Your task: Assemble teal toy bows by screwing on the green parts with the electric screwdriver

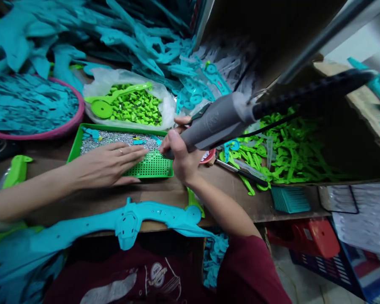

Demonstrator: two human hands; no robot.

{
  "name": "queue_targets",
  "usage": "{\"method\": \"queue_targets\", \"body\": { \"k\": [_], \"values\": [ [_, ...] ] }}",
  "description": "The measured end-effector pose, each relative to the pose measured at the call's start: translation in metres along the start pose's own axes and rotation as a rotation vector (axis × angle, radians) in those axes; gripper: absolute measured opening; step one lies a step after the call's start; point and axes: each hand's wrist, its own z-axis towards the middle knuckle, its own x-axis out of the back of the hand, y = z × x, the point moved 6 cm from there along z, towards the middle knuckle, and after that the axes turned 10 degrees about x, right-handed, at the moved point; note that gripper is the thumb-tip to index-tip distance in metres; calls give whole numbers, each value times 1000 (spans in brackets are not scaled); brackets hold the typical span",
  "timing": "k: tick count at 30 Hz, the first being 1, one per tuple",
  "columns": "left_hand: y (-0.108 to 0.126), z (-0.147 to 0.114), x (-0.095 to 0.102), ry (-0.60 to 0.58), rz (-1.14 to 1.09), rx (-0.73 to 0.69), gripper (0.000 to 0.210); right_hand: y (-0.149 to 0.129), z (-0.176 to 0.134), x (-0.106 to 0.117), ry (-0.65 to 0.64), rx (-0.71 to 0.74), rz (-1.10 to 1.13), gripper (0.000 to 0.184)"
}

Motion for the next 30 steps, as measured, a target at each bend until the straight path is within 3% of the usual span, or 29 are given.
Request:
{"method": "queue_targets", "body": {
  "k": [3,6,9,12,16,20,24,30],
  "values": [
    [4,2,6,14,26,31,59,22,-5,-11,-67,-65,-10,33],
    [13,-3,22,58,106,142,39,43,-10,-17,-92,-111,-14,39],
    [44,-22,45,149,151,135,32,55,-13,-16,-80,-132,-2,35],
    [87,-48,55,219,58,87,36,61,-16,-14,-80,-145,27,30],
    [129,-74,52,261,-103,81,30,66,-19,-14,-101,-173,13,34],
    [143,-81,42,235,-156,109,30,69,-21,-15,-136,-163,-20,40],
    [160,-72,36,297,-206,154,31,69,-22,-15,-143,-132,-53,40],
    [204,-38,18,312,-206,103,34,66,-20,-14,-100,-125,-24,43]
  ]
}}
